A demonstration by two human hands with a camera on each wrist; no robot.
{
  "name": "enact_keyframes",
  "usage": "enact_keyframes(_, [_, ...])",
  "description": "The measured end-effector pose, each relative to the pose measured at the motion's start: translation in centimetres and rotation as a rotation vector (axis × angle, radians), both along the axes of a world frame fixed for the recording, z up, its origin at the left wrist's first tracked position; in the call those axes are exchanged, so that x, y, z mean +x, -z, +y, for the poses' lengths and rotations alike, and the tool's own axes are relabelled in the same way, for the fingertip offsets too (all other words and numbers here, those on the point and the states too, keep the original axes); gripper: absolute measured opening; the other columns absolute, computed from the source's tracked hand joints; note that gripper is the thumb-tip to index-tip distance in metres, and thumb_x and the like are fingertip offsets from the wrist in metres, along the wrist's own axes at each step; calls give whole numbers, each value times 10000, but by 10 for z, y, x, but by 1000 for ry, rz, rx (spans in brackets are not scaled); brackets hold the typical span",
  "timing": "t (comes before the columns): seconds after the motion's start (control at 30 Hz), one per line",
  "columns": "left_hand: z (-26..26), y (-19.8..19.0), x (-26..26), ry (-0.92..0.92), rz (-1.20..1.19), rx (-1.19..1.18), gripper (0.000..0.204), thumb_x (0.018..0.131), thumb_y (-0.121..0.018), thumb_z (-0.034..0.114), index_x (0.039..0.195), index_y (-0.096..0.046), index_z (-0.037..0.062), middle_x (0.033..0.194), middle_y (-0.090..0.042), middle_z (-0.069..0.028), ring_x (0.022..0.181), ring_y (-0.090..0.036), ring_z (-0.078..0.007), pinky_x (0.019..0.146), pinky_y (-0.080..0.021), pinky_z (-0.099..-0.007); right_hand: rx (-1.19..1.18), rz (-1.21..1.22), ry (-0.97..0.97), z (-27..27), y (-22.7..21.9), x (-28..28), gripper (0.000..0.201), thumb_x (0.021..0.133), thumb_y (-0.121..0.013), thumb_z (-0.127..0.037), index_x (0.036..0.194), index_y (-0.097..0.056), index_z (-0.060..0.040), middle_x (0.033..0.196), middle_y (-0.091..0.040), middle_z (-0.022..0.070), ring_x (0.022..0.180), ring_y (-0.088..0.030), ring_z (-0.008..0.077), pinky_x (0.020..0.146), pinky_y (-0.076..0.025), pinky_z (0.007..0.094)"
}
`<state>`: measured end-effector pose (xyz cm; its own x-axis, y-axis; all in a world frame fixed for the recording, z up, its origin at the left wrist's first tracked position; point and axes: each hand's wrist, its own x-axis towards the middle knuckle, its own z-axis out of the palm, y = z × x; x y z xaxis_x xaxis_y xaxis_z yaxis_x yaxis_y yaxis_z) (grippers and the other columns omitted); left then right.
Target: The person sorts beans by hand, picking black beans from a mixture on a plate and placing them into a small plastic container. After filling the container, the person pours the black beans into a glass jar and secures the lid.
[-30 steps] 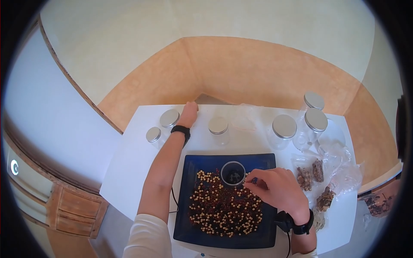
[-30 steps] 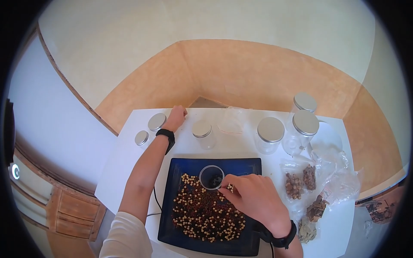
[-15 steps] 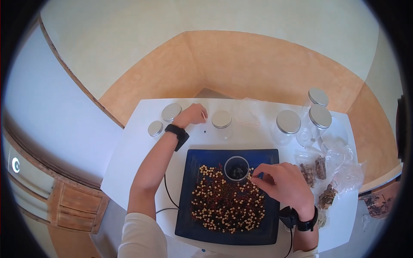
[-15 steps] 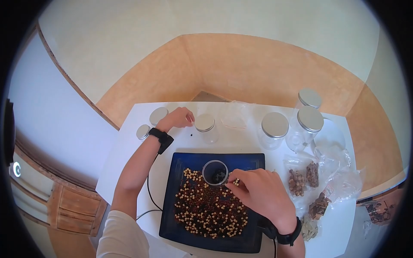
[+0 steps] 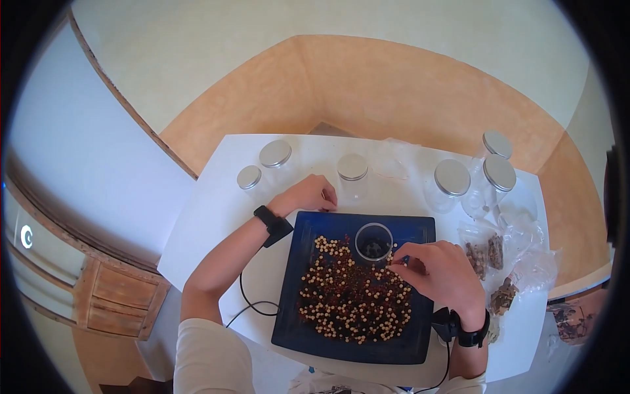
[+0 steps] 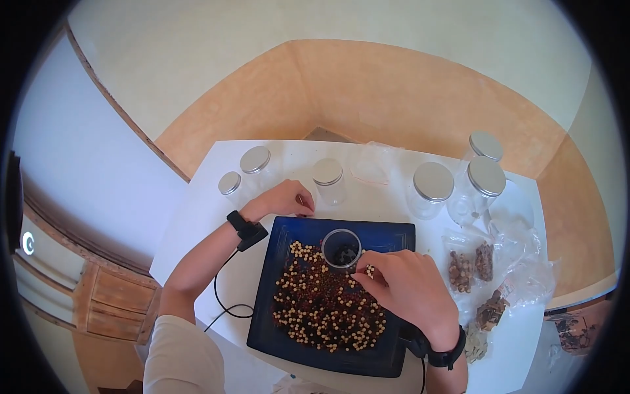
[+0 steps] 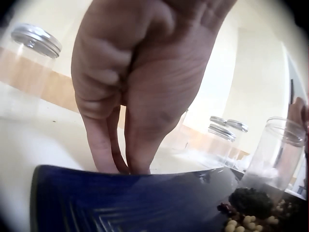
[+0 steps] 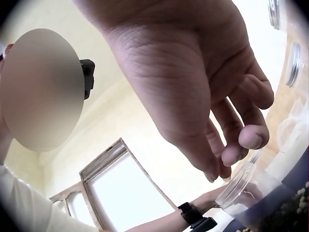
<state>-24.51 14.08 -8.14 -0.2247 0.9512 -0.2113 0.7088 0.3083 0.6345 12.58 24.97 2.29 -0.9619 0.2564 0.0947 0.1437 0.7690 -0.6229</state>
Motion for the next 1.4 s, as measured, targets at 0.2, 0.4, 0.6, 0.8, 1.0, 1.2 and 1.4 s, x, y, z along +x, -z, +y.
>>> enact_keyframes(0.2, [-1, -4, 7, 51, 104, -26, 162, 772, -854, 126, 919, -854, 57, 847, -810, -122, 778, -785, -241, 747, -612, -345, 6, 9, -28, -1, 4, -2, 126, 953, -770, -250, 977, -737, -130, 713, -719, 58, 698, -717, 301, 597, -506, 411])
enact_keyframes(0.4, [12, -6, -1, 100, 33, -152, 227, 813, -869, 226, 933, -849, 35, 823, -803, -117, 763, -763, -211, 732, -585, -330, -10, 8, -40, 0, 2, 0, 117, 948, -772, -240, 978, -738, -132, 707, -710, 65, 705, -716, 306, 607, -511, 419])
enact_keyframes(0.6, [-6, -8, 6, 65, 20, -222, 503, 970, -749, 521, 964, -844, 28, 804, -793, -97, 736, -716, -211, 762, -544, -338, 52, -11, 83, 7, 2, 1, 125, 945, -774, -238, 981, -726, -128, 703, -703, 70, 705, -707, 314, 617, -511, 428])
enact_keyframes(0.8, [-17, 0, 14, 170, -32, -106, 417, 1032, -727, 401, 1074, -816, -4, 922, -810, -69, 844, -704, -128, 809, -548, -296, 72, -94, 221, 21, 13, 3, 222, 915, -819, -253, 1062, -715, -122, 727, -702, 69, 726, -703, 289, 693, -530, 426])
enact_keyframes(1.0, [-26, -3, 23, 68, -35, -82, 399, 1000, -763, 375, 1122, -815, -1, 989, -823, -117, 915, -760, -195, 871, -574, -316, 239, -245, 252, 51, 66, 11, 450, 952, -783, -296, 1323, -603, -116, 782, -731, 123, 924, -741, 369, 822, -562, 509])
enact_keyframes(1.2, [-62, 10, 27, -80, 148, 365, 348, 997, -758, 311, 1085, -774, -26, 960, -789, -118, 833, -750, -231, 809, -580, -364, -124, -433, 351, 41, 71, 29, 574, 1028, -719, -315, 1449, -469, -15, 765, -744, 179, 725, -766, 325, 678, -602, 440])
enact_keyframes(1.4, [-145, -7, 62, -508, 90, 2, 459, 1066, -679, 366, 1299, -662, -29, 1022, -763, -145, 860, -730, -193, 752, -571, -324, -520, -415, 343, 17, 90, 59, 434, 1080, -663, -340, 1292, -553, 22, 701, -710, 125, 494, -665, 190, 450, -503, 307])
